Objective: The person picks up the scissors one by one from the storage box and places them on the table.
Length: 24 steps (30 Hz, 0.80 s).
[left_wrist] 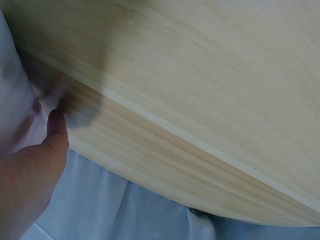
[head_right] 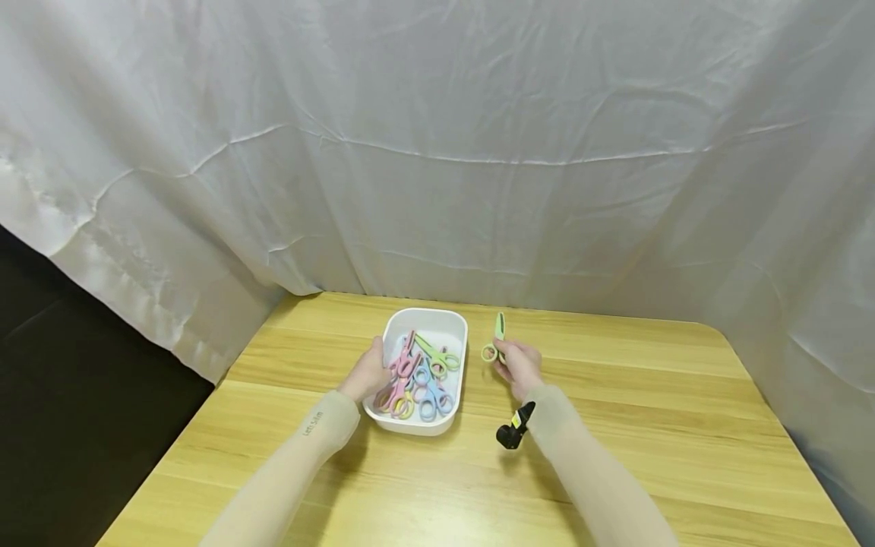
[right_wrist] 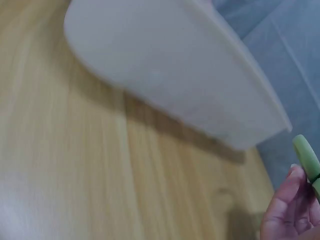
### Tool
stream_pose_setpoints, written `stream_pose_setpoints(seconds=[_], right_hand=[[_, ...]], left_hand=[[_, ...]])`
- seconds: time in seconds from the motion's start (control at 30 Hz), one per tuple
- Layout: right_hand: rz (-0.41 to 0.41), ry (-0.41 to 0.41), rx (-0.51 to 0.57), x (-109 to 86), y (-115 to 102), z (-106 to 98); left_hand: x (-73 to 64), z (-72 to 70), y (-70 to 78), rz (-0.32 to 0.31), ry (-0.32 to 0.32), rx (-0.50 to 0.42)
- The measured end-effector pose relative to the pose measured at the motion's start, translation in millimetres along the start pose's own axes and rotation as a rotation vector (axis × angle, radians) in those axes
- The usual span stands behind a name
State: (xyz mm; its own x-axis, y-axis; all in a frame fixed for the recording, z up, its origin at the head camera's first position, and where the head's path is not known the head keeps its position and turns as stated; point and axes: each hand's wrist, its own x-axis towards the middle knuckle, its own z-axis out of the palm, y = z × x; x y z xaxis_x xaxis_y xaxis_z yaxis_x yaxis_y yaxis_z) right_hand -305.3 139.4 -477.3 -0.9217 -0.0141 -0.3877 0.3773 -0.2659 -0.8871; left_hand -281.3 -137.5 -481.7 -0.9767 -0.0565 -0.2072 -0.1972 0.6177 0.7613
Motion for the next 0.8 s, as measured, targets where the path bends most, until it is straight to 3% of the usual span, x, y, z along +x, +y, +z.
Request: stream_pose_setpoints(seconds=[0.3,0.8], right_hand=[[0.052,0.073,-0.159,11.4,8,-15],[0.075,0.107,-0.25,15.6,12,-19]], left_hand=[[1.2,0.7,-0.6,-0.004,-0.004,0.001],[1.0,0.6,1.0,-0.036,-0.017,-0.026]])
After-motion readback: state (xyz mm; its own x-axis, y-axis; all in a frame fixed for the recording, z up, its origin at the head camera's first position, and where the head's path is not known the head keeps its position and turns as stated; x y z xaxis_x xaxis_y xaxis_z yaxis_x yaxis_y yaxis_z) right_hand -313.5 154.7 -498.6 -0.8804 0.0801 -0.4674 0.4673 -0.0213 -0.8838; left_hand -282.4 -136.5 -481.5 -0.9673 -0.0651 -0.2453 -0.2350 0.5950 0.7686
